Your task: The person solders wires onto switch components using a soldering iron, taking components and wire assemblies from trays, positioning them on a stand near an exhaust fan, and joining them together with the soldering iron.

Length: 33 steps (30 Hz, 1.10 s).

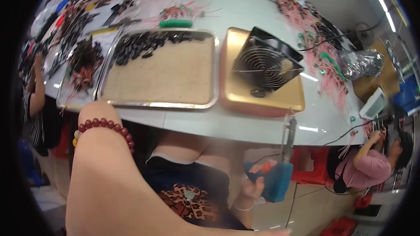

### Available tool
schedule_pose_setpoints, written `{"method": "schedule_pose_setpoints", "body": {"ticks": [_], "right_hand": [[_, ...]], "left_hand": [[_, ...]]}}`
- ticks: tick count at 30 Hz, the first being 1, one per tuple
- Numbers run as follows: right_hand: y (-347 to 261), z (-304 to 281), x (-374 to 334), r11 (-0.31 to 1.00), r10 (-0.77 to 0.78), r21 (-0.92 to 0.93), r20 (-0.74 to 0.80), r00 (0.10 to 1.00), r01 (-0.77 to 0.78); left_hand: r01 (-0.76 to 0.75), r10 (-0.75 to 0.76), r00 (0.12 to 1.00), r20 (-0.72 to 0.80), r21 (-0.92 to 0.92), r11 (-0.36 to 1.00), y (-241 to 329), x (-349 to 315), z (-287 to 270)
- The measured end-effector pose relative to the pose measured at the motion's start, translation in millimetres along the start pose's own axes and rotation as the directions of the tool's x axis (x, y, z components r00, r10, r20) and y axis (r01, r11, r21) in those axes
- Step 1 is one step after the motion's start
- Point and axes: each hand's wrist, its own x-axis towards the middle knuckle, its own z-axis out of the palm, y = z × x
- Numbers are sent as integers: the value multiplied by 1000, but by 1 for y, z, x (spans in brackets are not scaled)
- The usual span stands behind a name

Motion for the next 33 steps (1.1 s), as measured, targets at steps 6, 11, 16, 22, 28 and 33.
{"method": "schedule_pose_setpoints", "body": {"ticks": [6, 11, 16, 22, 28, 33], "right_hand": [[0, 9, 0, 1000, 23, 16, 92, 995, -25], [4, -7, -6, 999, -33, -24, 93, 995, 35], [3, -12, -20, 996, -88, 25, 40, 995, 87], [8, -15, -41, 994, -101, -34, 112, 989, 106], [3, -41, -65, 998, -46, 47, 140, 989, 40], [2, -41, -73, 996, 66, 44, 135, 989, -73]], "left_hand": [[-20, 40, 992, 117, -171, 985, -22, 5, 13], [-83, 136, 973, 188, -266, 961, -33, 3, 27], [-141, 222, 947, 232, -320, 937, -31, -26, 38], [-129, 297, 894, 335, -443, 887, -33, -53, 56], [-113, 315, 860, 403, -450, 886, -14, -89, 64], [-103, 310, 844, 438, -435, 894, 7, -120, 67]]}}
